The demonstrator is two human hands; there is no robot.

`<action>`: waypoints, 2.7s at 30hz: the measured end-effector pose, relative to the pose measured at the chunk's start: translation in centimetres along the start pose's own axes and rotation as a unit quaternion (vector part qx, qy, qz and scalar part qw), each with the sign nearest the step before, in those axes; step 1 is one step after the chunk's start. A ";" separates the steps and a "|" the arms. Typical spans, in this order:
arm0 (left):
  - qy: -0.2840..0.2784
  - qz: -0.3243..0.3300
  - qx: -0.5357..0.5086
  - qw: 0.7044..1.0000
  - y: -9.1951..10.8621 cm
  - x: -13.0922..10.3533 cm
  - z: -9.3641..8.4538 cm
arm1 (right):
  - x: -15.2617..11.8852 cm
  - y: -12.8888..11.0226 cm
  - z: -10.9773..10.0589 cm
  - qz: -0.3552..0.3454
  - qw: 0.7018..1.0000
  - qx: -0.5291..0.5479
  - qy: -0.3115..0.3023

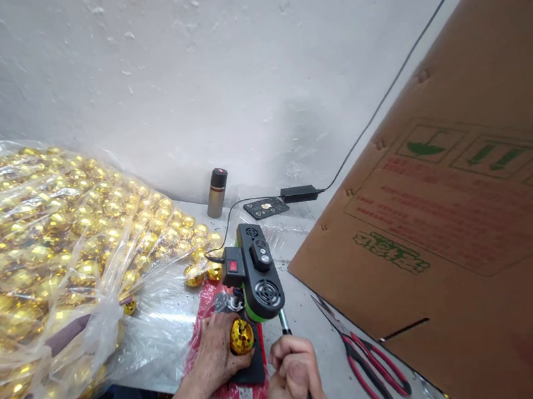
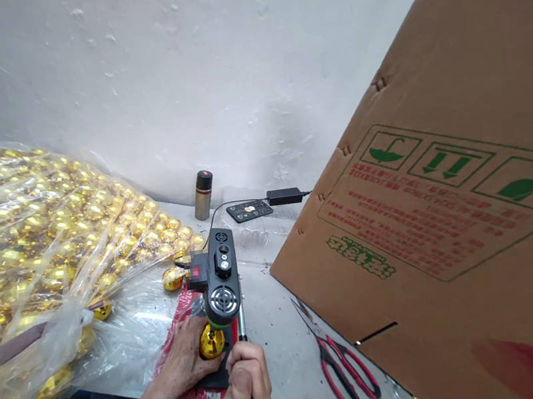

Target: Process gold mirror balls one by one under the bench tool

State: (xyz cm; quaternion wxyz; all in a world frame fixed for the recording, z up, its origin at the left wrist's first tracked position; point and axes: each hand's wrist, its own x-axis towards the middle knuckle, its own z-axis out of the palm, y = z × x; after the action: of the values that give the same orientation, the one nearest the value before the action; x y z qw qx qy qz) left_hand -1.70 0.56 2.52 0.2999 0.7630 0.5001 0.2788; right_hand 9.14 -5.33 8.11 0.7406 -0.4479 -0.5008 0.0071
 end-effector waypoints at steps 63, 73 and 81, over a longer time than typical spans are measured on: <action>0.073 -0.129 -0.221 0.964 -3.6 2.2 -6.9 | 3.5 -3.0 -0.7 0.013 0.997 -0.008 -0.071; 0.007 -0.311 -0.648 0.696 0.2 -1.9 -3.5 | 6.0 -5.5 -0.3 0.046 0.996 -0.015 -0.081; 0.023 -0.224 -0.376 0.899 -1.0 -1.5 0.1 | 5.9 -5.5 -0.4 0.041 0.995 -0.018 -0.093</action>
State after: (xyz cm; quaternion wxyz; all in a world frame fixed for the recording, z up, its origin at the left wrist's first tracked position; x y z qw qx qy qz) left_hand -2.74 -0.53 1.51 0.6077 0.4547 0.5221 0.3891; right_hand 10.01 -6.16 16.07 0.6817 -0.4785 -0.5490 0.0699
